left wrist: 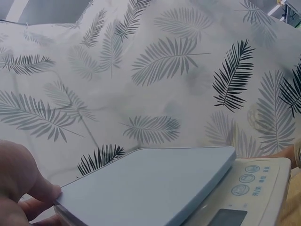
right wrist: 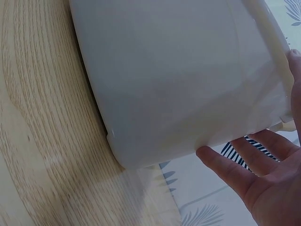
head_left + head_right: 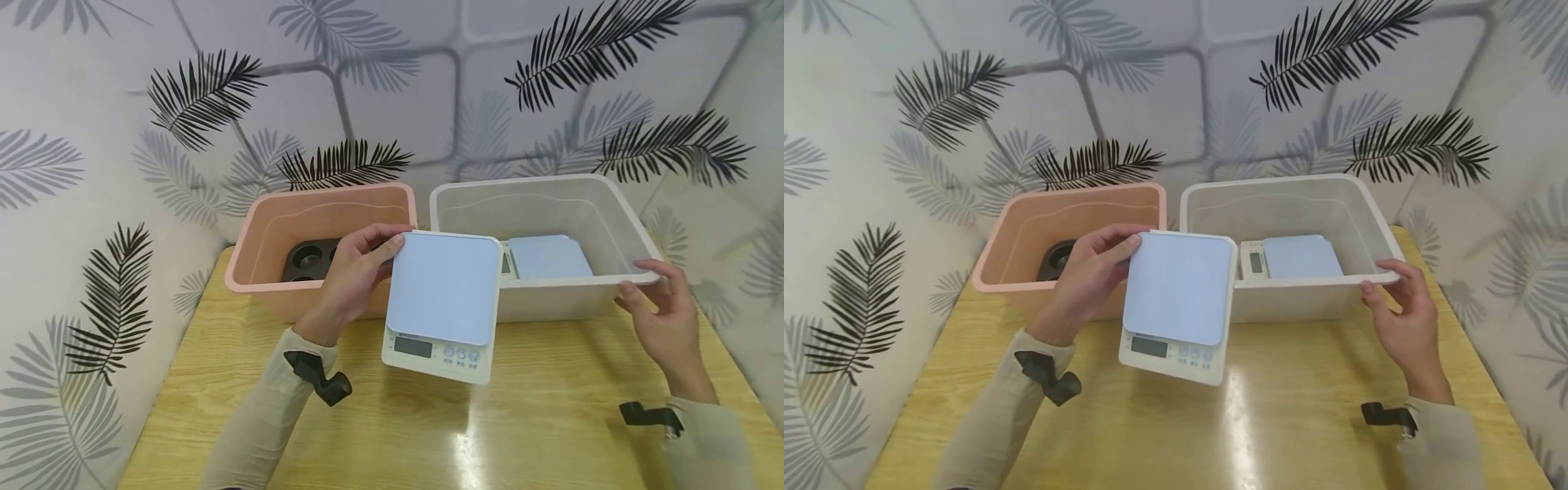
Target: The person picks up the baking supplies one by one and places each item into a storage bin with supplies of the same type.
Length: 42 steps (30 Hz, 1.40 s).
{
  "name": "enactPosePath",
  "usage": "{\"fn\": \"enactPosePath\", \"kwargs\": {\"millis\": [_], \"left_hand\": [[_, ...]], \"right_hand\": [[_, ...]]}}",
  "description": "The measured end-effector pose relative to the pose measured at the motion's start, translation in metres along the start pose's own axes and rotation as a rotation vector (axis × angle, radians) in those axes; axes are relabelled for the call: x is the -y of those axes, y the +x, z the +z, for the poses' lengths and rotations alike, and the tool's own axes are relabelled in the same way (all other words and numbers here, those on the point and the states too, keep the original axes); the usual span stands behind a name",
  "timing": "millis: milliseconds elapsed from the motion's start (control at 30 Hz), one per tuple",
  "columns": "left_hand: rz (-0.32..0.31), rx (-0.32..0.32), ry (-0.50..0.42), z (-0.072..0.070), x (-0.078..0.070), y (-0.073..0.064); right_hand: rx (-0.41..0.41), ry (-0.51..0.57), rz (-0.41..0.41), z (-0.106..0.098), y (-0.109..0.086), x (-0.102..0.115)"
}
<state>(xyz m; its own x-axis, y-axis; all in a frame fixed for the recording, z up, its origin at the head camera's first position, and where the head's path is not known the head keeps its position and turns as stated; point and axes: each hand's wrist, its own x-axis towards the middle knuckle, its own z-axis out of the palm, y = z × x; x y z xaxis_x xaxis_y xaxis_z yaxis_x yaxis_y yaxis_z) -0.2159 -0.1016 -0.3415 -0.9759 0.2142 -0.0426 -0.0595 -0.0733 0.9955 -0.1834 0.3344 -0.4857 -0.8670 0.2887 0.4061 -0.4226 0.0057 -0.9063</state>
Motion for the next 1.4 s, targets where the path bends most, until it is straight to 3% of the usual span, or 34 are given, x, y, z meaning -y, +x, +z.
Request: {"fn": "enactPosePath", "kwargs": {"millis": [233, 500, 667, 867, 1100, 1400], "left_hand": [[0.036, 0.026, -0.026, 0.007, -0.015, 0.020], [0.073, 0.006, -0.089, 0.020, -0.024, 0.043], [0.062, -0.013, -0.054, 0.027, -0.027, 0.058], [0.059, 0.020, -0.010, 0.039, -0.032, 0.074], [0.055, 0.092, 0.127, 0.055, -0.040, 0.092], [0.020, 0.193, 0.190, 0.073, -0.051, 0.112]], "right_hand": [[0.024, -0.017, -0.030, -0.003, 0.001, -0.003], [0.026, 0.032, -0.056, -0.004, 0.001, -0.003], [-0.011, 0.015, -0.005, -0.001, 0.000, -0.001], [-0.001, -0.045, 0.001, -0.002, -0.001, -0.002], [0.000, -0.122, -0.004, -0.003, 0.000, -0.002], [0.007, -0.105, -0.024, -0.003, 0.001, -0.001]]}}
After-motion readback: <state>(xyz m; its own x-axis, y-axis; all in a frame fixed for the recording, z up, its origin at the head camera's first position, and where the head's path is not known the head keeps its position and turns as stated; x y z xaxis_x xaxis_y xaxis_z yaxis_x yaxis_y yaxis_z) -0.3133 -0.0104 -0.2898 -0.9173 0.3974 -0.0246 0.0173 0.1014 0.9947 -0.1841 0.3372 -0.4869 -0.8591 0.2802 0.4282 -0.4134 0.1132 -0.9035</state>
